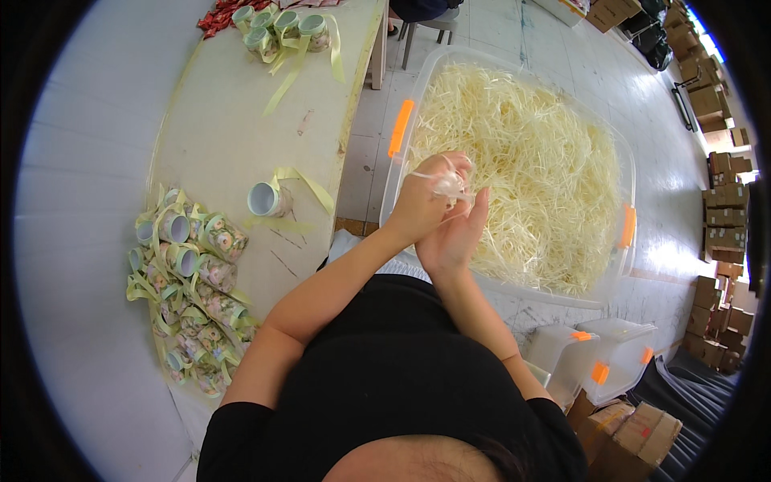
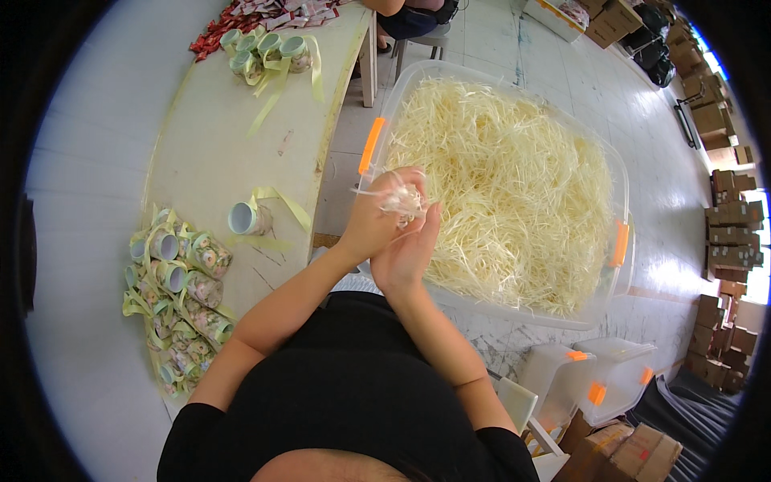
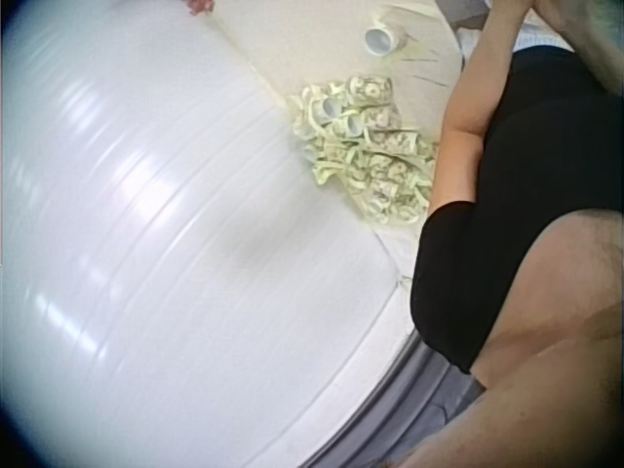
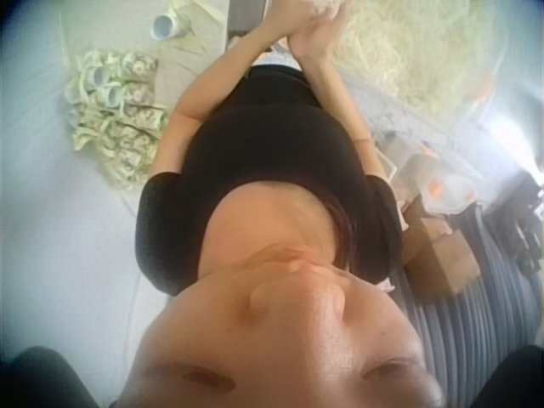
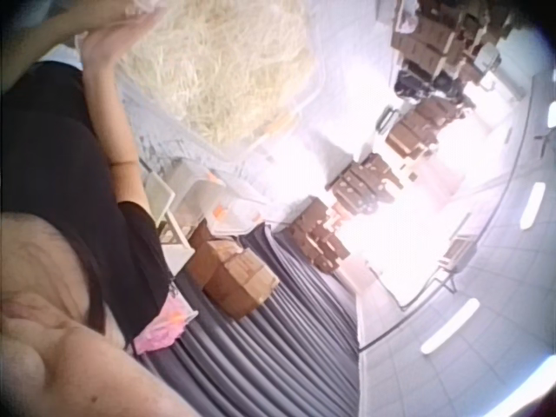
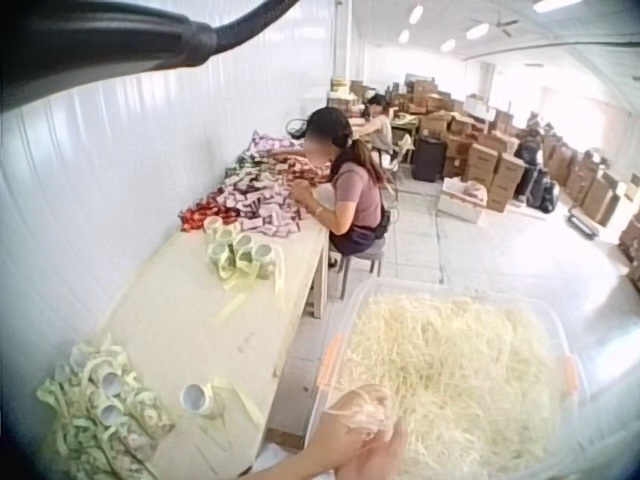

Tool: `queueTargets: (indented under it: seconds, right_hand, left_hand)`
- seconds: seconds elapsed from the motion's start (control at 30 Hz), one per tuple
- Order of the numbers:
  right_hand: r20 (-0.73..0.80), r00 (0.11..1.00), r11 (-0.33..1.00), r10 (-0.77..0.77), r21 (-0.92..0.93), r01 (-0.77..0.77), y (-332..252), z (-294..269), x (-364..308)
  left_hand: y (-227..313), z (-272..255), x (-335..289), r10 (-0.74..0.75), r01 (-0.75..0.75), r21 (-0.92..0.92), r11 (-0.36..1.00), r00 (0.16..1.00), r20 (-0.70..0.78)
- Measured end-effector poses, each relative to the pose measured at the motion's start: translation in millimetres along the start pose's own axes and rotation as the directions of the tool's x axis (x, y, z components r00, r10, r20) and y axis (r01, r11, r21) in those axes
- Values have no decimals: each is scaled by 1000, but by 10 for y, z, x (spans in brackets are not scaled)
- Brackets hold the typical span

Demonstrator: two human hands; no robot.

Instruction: The person places bundles of decorative filler into small containers, pressing the material inside by hand.

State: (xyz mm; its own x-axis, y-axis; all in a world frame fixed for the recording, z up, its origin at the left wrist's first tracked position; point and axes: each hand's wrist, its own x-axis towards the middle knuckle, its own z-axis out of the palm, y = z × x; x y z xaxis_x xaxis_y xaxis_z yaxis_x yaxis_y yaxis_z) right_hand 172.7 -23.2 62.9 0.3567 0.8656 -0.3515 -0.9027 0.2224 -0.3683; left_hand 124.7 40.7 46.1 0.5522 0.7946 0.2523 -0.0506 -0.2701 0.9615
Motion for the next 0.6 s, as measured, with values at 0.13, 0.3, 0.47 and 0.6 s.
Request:
queueTargets:
  seconds: [0.13,0.3,0.47,0.6]
  right_hand:
    - [34,997,983,-63,-170,68,10,-48,187]
    - [91,983,859,-160,-477,184,118,-106,247]
    - [168,975,771,-145,-598,218,204,-236,327]
    - [16,999,794,33,-607,-16,316,-133,421]
  left_hand:
    - [-18,27,-17,185,-188,527,829,981,58]
    - [3,-84,-54,215,-235,688,687,970,117]
    - [-108,-335,-108,43,-70,187,980,989,143]
    - [2,-695,-368,-17,-1,270,963,998,65]
